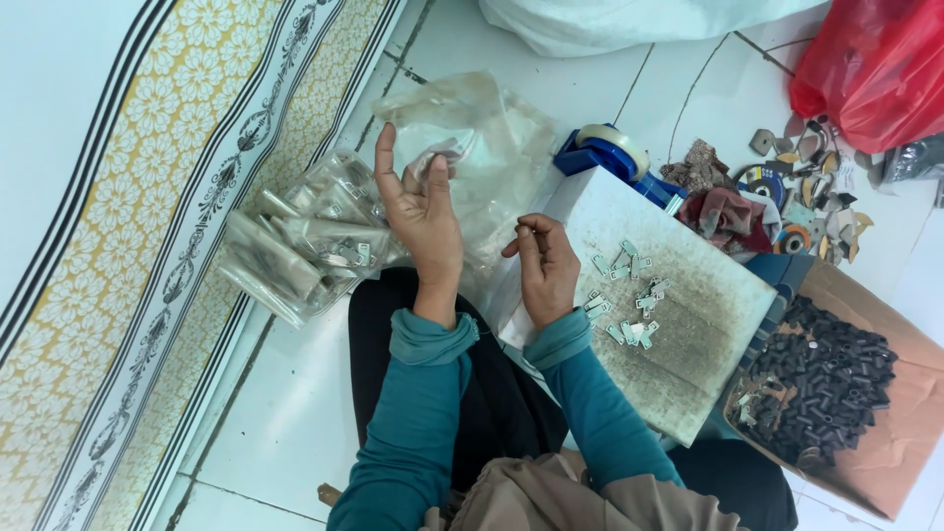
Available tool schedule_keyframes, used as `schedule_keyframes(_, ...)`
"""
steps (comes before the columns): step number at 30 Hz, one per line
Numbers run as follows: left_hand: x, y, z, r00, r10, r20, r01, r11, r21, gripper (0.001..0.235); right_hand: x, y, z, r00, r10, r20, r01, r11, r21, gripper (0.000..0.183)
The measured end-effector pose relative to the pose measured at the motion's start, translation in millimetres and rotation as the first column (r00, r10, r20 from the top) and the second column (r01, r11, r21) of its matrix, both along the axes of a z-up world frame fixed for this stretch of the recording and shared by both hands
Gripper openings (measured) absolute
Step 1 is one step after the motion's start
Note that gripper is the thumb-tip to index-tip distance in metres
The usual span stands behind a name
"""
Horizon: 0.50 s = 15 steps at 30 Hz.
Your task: Sorting small metal components from a box and placing them into plastic bags for packaging.
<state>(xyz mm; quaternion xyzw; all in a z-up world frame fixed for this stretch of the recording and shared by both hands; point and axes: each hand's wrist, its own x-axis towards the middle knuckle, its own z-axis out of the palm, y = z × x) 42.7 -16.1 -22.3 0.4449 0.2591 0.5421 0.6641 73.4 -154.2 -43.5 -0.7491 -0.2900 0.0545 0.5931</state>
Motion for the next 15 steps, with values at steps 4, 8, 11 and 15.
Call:
schedule_keyframes(4,0,-10,3,0.998,-0.05,-0.026,0.053,0.995,0.09,0.064,-2,0,8,0.999,0.004,0.052,-0.002,0.999,-0.039,0.016)
schedule_keyframes(8,-2,-22,7,0.988,-0.057,-0.147,0.083,0.98,0.182,0.066,-6,0,10,0.985,0.004,0.173,0.004,0.999,-0.047,0.016)
schedule_keyframes(11,-12,-33,3,0.98,-0.073,-0.185,0.11,0.974,0.196,0.066,-11,-1,16,0.938,-0.009,0.347,0.034,0.997,-0.068,0.017)
schedule_keyframes(15,-36,-50,-22,0.957,-0.11,-0.268,0.165,0.967,0.195,0.063,-21,-1,29,0.816,0.0,0.578,0.084,0.989,-0.119,0.018)
